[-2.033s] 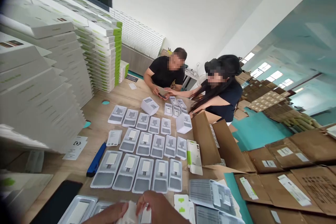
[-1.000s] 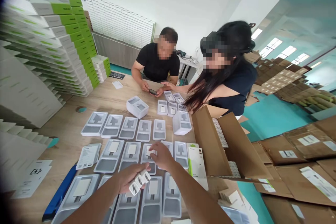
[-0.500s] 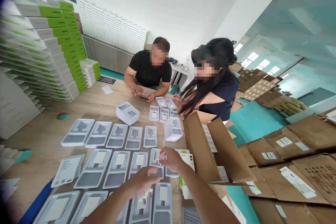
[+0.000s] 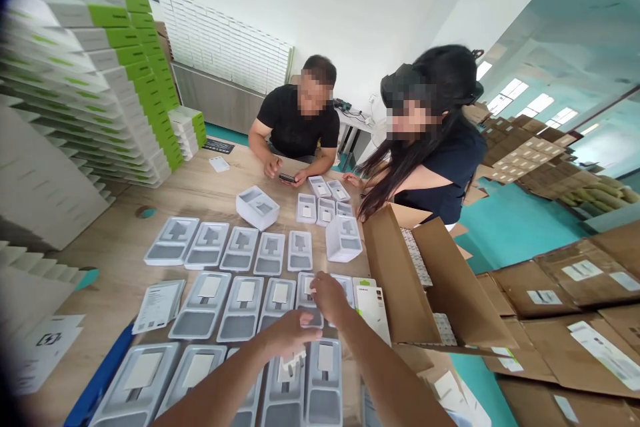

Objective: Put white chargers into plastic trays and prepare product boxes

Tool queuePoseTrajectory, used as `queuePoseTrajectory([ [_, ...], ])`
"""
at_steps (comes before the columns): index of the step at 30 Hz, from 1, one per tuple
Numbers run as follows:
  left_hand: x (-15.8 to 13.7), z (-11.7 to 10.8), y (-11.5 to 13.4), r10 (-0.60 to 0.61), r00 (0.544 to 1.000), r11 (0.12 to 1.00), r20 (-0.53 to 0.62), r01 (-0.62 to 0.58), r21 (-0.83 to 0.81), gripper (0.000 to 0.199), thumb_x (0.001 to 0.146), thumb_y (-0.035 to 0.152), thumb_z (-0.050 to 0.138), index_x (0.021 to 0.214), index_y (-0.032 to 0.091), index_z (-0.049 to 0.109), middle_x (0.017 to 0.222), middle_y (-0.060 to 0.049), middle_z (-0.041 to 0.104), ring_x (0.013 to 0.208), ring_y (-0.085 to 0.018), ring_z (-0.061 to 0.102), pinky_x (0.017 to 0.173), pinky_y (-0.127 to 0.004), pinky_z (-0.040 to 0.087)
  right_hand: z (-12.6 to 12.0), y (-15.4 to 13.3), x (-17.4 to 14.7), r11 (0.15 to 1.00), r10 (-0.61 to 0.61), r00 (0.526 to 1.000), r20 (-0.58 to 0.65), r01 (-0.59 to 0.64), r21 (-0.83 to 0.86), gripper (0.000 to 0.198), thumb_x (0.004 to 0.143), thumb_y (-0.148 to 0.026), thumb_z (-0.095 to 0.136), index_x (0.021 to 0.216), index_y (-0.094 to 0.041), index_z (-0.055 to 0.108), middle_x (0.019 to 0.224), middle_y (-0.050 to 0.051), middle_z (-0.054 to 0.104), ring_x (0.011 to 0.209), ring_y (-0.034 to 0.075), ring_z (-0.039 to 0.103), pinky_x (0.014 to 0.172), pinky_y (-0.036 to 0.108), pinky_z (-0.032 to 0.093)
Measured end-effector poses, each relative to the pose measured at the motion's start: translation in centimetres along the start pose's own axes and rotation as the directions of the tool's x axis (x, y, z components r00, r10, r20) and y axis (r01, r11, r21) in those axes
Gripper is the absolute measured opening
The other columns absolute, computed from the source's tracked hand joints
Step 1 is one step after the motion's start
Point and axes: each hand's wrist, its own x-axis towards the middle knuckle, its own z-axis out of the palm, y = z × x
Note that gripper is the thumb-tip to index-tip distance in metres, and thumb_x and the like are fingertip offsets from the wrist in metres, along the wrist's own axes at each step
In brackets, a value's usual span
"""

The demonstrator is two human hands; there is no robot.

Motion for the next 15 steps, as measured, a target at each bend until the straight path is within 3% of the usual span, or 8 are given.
queuePoseTrajectory([
  [3,-3.5,-0.3,1.8,0.035,0.999,0.993,0.04,-0.031,-0.111,0.056,0.084,0.061,0.06,0.12,0.019,0.054,0.111,-0.009,0.061,0.075,-0.018,0.061,0.069,-0.036,0.053,-2.1,-1.7,-3.4,0.996,-0.024,0.997,0.067,0.018,0.091,0.014,0.086,-0.018,0.054,0.091,-0.019,0.067,0.095,0.004,0.069,0.087,0.02,0.064,0.078,0.031,0.048],
  [5,-5.6,-0.1,2.7,0.065,0.994,0.981,0.091,-0.046,-0.189,0.072,0.078,0.074,0.055,0.128,0.022,0.049,0.104,-0.007,0.062,0.065,-0.016,0.059,0.062,-0.034,0.051,-3.1,-3.4,-6.1,0.979,-0.098,0.983,0.156,0.067,0.194,0.013,0.082,-0.025,0.062,0.093,-0.023,0.067,0.092,0.0,0.069,0.083,0.018,0.064,0.073,0.027,0.048],
  [9,-7.2,1.3,3.4,0.084,0.985,0.966,0.153,-0.044,-0.253,0.091,0.064,0.077,0.067,0.135,0.027,0.041,0.09,-0.002,0.061,0.057,-0.015,0.056,0.056,-0.031,0.049,-4.6,-6.2,-9.9,0.909,-0.226,0.934,0.276,0.101,0.405,0.022,0.074,-0.021,0.068,0.096,-0.023,0.065,0.097,-0.001,0.069,0.089,0.019,0.064,0.075,0.026,0.048],
  [12,-6.6,2.3,3.2,0.075,0.986,0.973,0.146,-0.04,-0.229,0.089,0.069,0.083,0.054,0.136,0.025,0.042,0.096,-0.005,0.065,0.057,-0.016,0.06,0.056,-0.031,0.049,-6.3,-5.5,-9.9,0.936,-0.178,0.955,0.237,0.09,0.341,0.022,0.069,-0.015,0.069,0.089,-0.022,0.065,0.096,-0.001,0.069,0.09,0.018,0.064,0.075,0.025,0.047],
  [15,-5.3,3.0,2.9,0.049,0.995,0.993,0.088,-0.039,-0.111,0.088,0.077,0.076,0.052,0.143,0.021,0.035,0.126,-0.016,0.061,0.055,-0.014,0.062,0.055,-0.029,0.047,-8.2,-2.1,-8.0,0.982,-0.043,0.996,0.084,0.026,0.188,0.019,0.069,-0.008,0.068,0.084,-0.019,0.066,0.093,0.004,0.068,0.091,0.022,0.063,0.078,0.03,0.046],
])
